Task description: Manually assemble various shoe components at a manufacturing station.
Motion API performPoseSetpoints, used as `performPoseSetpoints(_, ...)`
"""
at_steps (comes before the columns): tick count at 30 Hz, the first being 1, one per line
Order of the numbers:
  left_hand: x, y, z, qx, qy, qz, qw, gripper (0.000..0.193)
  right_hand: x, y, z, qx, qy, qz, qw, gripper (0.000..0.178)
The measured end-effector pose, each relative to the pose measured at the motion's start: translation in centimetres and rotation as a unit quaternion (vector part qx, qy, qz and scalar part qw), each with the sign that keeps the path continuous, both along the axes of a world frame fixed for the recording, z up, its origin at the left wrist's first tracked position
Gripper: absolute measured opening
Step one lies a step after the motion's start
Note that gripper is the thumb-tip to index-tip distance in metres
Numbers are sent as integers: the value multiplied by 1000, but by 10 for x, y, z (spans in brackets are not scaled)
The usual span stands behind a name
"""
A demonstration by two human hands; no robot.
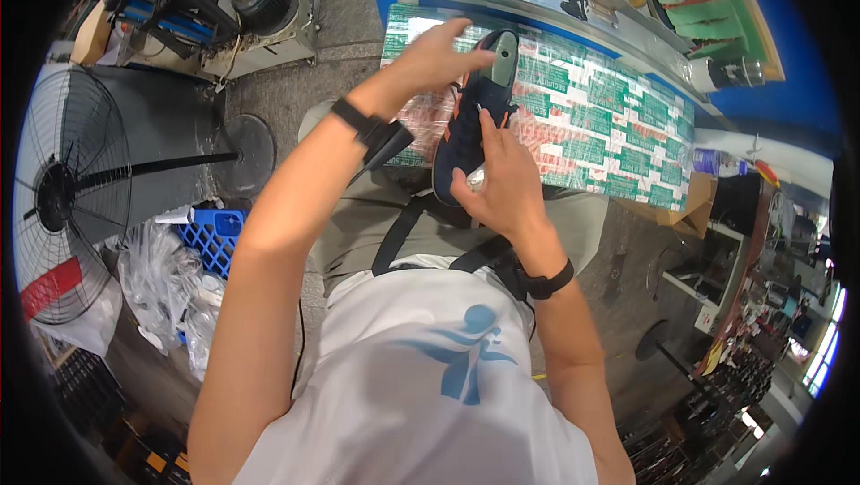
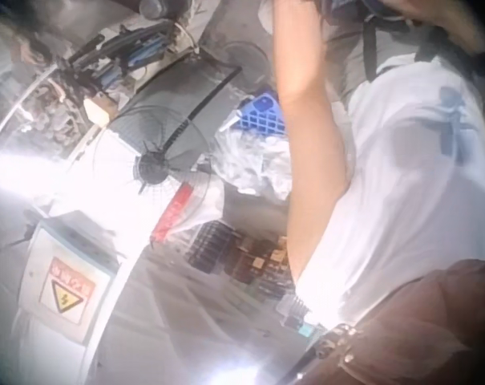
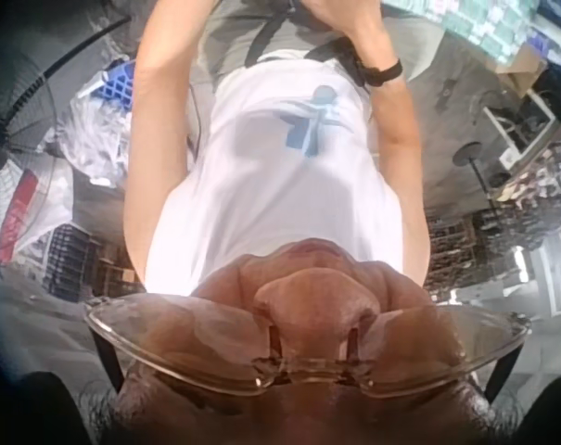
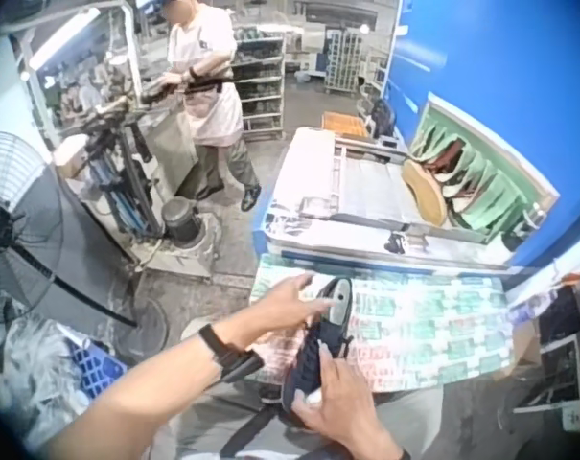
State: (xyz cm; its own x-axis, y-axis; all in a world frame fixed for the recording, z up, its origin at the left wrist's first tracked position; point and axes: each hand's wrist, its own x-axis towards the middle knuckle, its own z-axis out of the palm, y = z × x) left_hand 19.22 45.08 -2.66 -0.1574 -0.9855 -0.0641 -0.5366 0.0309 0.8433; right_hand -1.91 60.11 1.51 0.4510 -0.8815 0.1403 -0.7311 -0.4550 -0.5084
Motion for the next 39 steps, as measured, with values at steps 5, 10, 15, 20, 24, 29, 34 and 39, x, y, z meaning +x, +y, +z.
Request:
performPoseSetpoints(5, -18, -17, 5, 143, 89, -73, 983, 105, -4, -14, 13, 98, -119, -24, 988, 80)
performPoseSetpoints(10, -19, -23, -6, 155, 114, -83, 978, 102, 36, -7, 11, 116, -155, 9, 981, 75)
performPoseSetpoints(15, -18, -23, -11, 80, 48, -91, 991, 105, 35, 28, 10, 190, -156, 106, 963, 80)
performPoseSetpoints(20, -30, -27, 4, 160, 77, -96, 979, 122, -12, 15, 17, 73, -181, -70, 978, 79)
performPoseSetpoints(24, -52, -19, -9, 122, 6, -40, 992, 122, -23, -1, 8, 85, -115, -93, 985, 76)
performPoseSetpoints(29, -45, -10, 5, 115, 21, -20, 993, 112, -48, 17, 22, -13, -13, 4, 1000, 80)
performPoseSetpoints(34, -47, -15, 1, 101, -32, -17, 994, 112, -84, 74, 48, 138, -20, -14, 990, 93)
performPoseSetpoints(39, -52, -18, -23, 76, -15, -10, 997, 112, -46, 61, 38, 69, -121, -36, 990, 95)
